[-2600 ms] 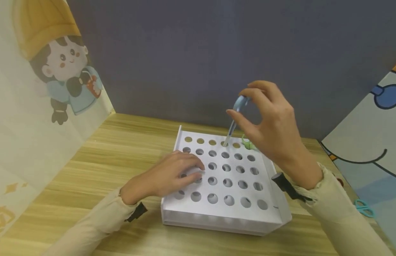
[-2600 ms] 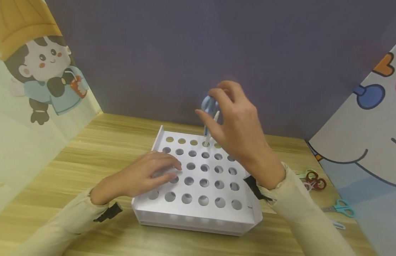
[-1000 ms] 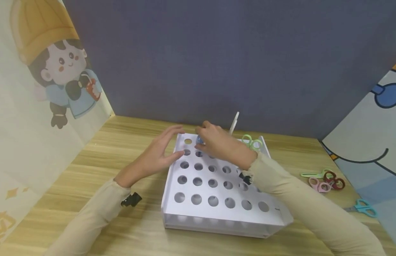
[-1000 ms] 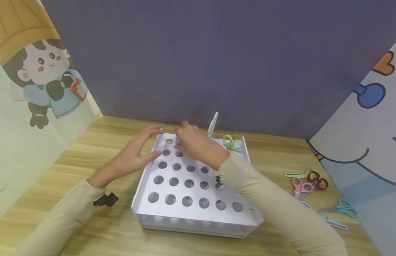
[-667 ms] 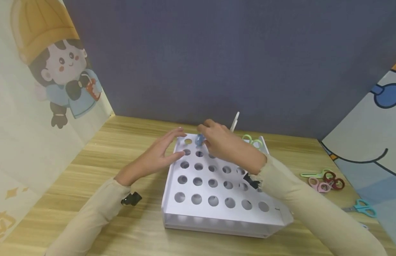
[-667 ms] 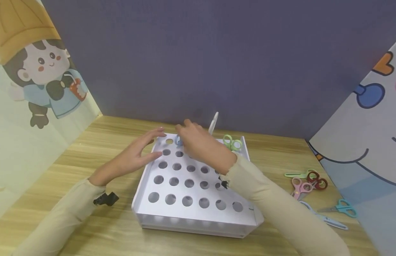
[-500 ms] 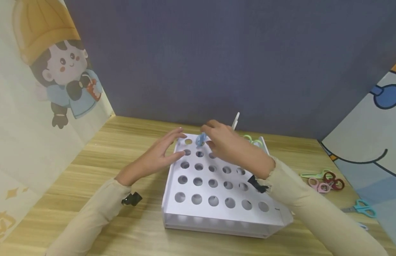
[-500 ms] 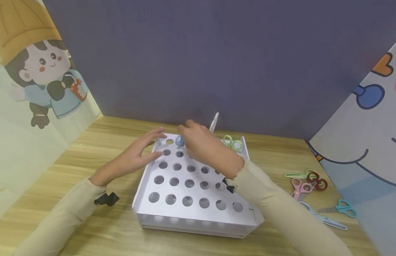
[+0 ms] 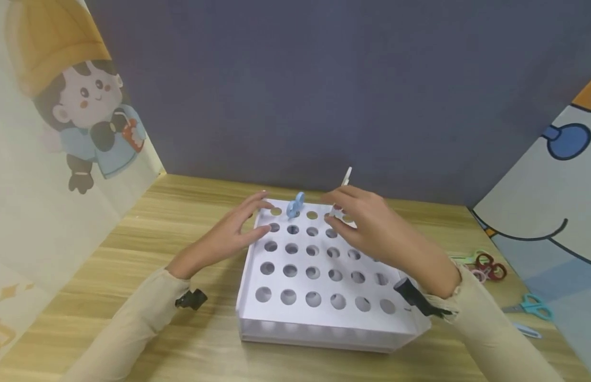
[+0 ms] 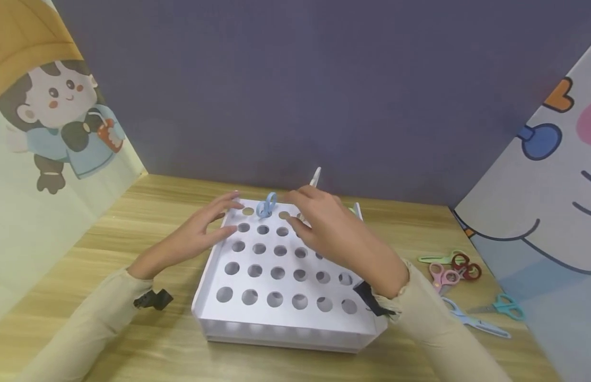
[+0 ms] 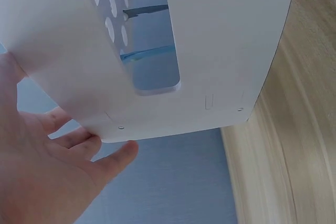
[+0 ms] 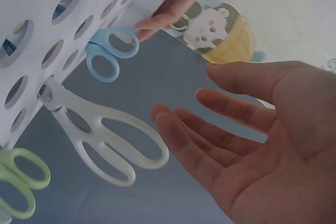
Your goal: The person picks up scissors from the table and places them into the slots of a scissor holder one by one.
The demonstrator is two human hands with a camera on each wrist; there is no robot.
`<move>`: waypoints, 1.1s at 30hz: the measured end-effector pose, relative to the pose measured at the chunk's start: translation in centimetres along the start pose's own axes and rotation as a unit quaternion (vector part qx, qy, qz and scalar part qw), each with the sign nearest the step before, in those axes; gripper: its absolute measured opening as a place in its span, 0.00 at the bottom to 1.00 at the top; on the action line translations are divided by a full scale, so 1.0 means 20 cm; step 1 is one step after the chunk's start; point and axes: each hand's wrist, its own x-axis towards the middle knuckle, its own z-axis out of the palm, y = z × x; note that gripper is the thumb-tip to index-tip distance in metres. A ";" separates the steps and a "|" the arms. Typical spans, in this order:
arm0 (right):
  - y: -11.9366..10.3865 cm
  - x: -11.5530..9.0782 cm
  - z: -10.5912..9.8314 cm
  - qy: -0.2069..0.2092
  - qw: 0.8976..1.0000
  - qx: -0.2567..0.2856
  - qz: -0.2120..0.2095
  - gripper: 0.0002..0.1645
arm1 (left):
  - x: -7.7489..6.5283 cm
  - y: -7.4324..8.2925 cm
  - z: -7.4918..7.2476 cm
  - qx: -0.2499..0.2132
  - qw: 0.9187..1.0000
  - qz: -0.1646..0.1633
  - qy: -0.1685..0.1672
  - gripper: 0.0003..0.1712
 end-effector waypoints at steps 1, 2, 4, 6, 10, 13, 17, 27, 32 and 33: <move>0.00 -0.02 -0.01 0.004 1.000 -0.001 0.003 0.18 | 0.00 0.00 0.00 0.000 1.000 0.003 0.001 0.24; 0.00 -0.03 -0.02 0.008 1.000 -0.003 0.005 0.18 | 0.00 0.00 0.00 0.000 1.000 0.005 0.001 0.25; 0.00 -0.07 -0.04 0.012 1.000 0.001 0.013 0.18 | 0.00 0.00 0.00 -0.003 1.000 0.004 0.002 0.26; 0.00 -0.11 -0.06 0.015 1.000 0.013 0.023 0.17 | -0.01 -0.01 0.00 -0.005 1.000 0.003 0.002 0.27; 0.01 -0.17 -0.11 0.023 0.998 0.041 0.036 0.17 | -0.01 0.00 0.00 -0.011 1.000 0.002 0.004 0.30; 0.02 -0.22 -0.14 0.037 0.997 0.054 0.036 0.18 | 0.00 0.00 0.00 -0.015 1.000 0.004 0.005 0.30; 0.05 -0.28 -0.18 0.055 0.995 0.061 0.057 0.20 | 0.00 0.01 0.01 -0.020 1.000 0.003 0.004 0.29; 0.21 -0.45 -0.16 0.094 0.989 0.018 0.115 0.25 | 0.01 0.00 0.01 -0.023 1.000 0.001 -0.007 0.27; 0.37 -0.53 -0.15 0.084 0.983 -0.023 0.162 0.28 | 0.00 -0.01 0.01 -0.029 0.999 -0.006 -0.017 0.25; 0.40 -0.54 -0.16 0.076 0.981 -0.028 0.177 0.29 | 0.00 -0.01 0.00 -0.028 0.999 -0.009 -0.019 0.25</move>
